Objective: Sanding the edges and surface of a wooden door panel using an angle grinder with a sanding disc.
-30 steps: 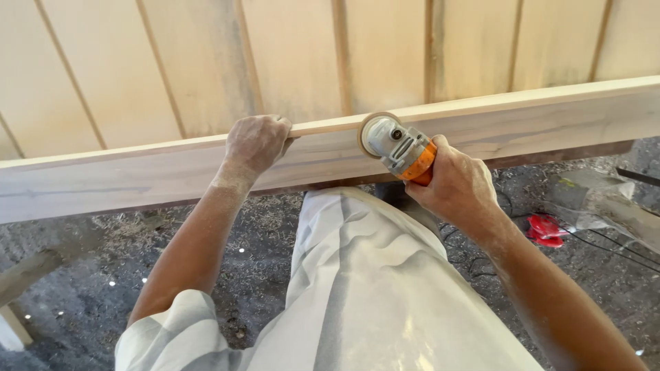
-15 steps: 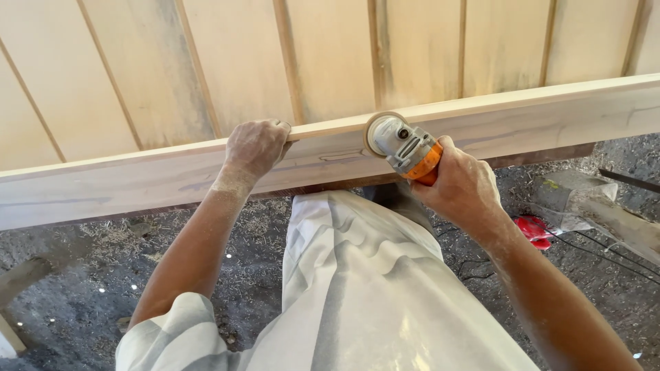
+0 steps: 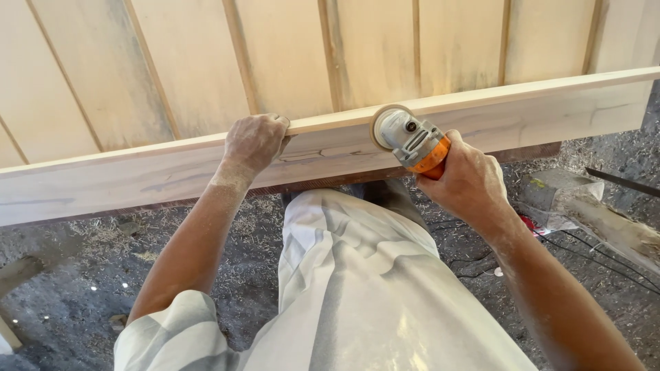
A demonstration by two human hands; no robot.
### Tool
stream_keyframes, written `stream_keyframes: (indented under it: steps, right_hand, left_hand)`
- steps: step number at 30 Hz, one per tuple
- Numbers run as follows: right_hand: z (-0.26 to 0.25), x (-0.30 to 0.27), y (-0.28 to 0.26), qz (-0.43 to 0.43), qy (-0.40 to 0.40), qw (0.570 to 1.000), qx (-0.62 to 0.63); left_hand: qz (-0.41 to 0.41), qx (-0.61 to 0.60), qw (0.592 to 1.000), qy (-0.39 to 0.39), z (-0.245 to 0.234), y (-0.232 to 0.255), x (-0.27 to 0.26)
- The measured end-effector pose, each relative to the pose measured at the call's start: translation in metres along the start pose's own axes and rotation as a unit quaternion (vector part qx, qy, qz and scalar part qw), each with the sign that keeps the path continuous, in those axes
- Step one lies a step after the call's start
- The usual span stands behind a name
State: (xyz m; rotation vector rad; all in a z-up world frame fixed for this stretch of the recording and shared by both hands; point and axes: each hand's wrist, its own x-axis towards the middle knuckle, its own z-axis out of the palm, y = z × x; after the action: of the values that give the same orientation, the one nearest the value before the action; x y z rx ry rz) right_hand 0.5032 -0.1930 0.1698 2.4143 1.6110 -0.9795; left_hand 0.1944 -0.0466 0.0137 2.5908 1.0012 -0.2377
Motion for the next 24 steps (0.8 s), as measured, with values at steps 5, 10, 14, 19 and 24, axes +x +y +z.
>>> stream_keyframes:
  steps: [5, 10, 14, 19, 24]
  right_hand:
    - [-0.008, 0.001, 0.032, 0.006, 0.004, 1.0, 0.006]
    - [-0.017, 0.001, 0.064, 0.001, 0.02, 1.0, -0.009]
    - [-0.027, -0.002, 0.083, 0.012, 0.022, 1.0, 0.008]
    - [-0.027, 0.001, 0.112, -0.004, 0.047, 0.999, 0.007]
    - [-0.035, 0.002, 0.121, 0.01, 0.051, 0.999, -0.012]
  left_hand:
    - [-0.006, 0.02, 0.999, -0.033, 0.011, 0.014, 0.012]
    - [0.001, 0.034, 0.999, -0.032, 0.011, 0.037, 0.029]
    - [0.013, 0.044, 0.999, -0.011, 0.021, 0.049, 0.04]
    - [0.009, 0.014, 0.999, -0.042, 0.029, 0.063, 0.059]
    - [0.037, -0.028, 0.999, -0.008, -0.006, 0.098, 0.079]
